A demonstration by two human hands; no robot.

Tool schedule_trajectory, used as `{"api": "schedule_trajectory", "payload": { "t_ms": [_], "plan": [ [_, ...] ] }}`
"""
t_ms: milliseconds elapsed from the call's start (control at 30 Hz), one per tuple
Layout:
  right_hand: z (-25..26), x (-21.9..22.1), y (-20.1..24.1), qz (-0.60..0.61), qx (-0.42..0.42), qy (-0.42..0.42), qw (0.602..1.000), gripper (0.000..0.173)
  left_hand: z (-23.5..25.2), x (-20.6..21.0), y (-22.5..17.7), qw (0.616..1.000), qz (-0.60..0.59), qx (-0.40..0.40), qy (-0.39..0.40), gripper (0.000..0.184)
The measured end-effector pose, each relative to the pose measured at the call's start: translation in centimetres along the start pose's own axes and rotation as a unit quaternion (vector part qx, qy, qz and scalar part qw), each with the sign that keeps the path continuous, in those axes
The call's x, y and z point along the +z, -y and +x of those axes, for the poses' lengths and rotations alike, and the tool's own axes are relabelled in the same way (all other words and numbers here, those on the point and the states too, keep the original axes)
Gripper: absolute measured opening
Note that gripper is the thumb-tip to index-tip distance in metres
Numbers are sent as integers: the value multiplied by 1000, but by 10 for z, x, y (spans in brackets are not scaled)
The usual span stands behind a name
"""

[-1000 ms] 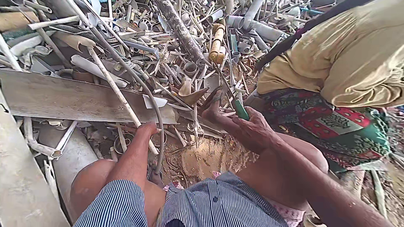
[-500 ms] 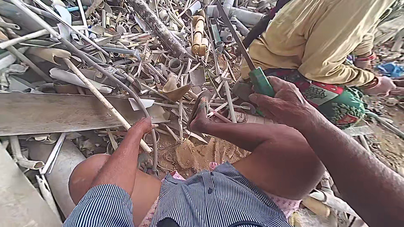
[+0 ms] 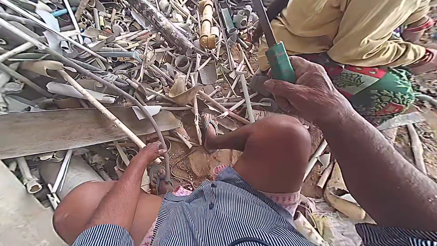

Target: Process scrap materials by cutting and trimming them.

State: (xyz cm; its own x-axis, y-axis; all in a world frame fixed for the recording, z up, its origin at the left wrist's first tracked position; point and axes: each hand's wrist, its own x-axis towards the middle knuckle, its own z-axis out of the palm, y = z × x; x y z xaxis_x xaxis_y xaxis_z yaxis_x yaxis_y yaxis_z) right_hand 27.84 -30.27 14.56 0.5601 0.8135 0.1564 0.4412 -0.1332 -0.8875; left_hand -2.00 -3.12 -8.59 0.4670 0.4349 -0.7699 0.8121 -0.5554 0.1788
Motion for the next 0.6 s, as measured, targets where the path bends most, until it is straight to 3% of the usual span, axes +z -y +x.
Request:
{"api": "schedule_trajectory", "payload": {
  "t_ms": [200, 600],
  "plan": [
    [17, 1, -24, 33, 3, 33, 999, 13, -13, -14, -7, 998, -22, -49, -36, 58],
    [45, 37, -72, 42, 63, 116, 990, 14, 8, -37, -32, 997, -56, 0, -45, 54]
  ]
}}
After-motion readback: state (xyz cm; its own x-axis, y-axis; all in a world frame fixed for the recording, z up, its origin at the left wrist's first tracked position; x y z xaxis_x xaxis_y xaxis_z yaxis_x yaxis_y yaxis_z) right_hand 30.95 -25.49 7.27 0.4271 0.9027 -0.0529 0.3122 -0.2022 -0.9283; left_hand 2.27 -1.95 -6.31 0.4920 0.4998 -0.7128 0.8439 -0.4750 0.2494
